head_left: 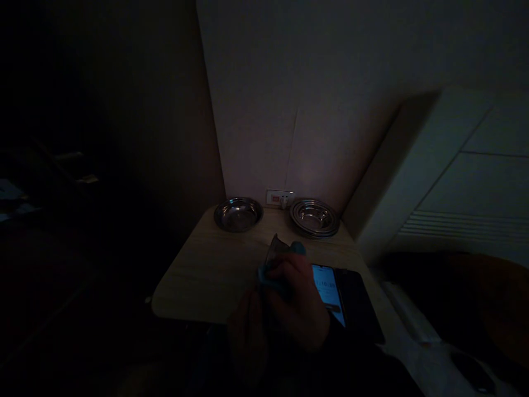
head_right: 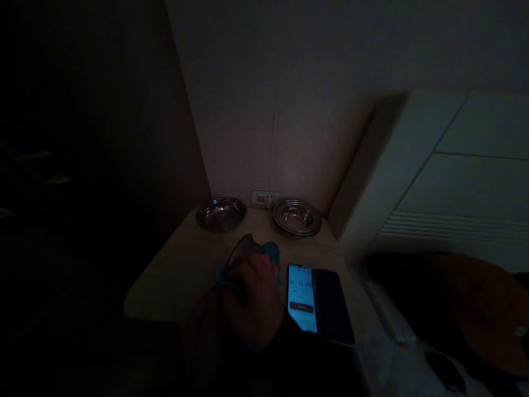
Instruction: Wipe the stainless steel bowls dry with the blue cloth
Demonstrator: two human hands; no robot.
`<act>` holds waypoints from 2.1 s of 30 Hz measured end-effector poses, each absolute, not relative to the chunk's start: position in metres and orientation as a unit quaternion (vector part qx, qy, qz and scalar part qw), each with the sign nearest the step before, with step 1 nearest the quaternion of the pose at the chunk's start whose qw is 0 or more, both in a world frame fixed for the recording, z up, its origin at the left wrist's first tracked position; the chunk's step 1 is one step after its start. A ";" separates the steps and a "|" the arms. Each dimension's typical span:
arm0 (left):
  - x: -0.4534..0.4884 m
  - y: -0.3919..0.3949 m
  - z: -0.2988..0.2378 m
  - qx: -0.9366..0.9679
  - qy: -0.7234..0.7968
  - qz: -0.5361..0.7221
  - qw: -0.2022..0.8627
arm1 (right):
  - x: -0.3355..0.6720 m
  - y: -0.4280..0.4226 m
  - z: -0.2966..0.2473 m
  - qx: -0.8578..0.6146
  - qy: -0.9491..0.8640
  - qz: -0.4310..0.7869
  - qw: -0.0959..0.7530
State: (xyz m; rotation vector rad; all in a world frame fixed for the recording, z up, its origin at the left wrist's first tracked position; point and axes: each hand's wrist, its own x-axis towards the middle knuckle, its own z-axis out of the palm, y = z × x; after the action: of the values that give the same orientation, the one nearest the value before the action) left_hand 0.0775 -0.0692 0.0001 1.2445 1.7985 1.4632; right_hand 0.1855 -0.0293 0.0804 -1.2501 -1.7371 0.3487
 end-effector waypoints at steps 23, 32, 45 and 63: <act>0.081 -0.067 0.007 0.416 0.665 0.540 0.306 | 0.201 -0.011 0.074 -0.515 -0.646 0.196 0.528; 0.074 -0.069 0.015 0.370 0.700 0.520 0.321 | 0.232 -0.029 0.047 -0.565 -0.430 0.380 0.593; 0.073 -0.070 0.040 0.426 0.633 0.516 0.390 | 0.229 -0.041 0.052 -0.557 -0.444 0.373 0.594; 0.071 -0.070 0.049 0.371 0.679 0.477 0.417 | 0.222 -0.047 0.055 -0.570 -0.473 0.347 0.575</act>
State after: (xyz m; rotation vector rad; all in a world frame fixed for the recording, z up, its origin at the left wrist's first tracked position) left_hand 0.0708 -0.0700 0.0490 0.9319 1.7035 1.1964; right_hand 0.2224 -0.0470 0.0550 -1.3356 -1.1068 0.8130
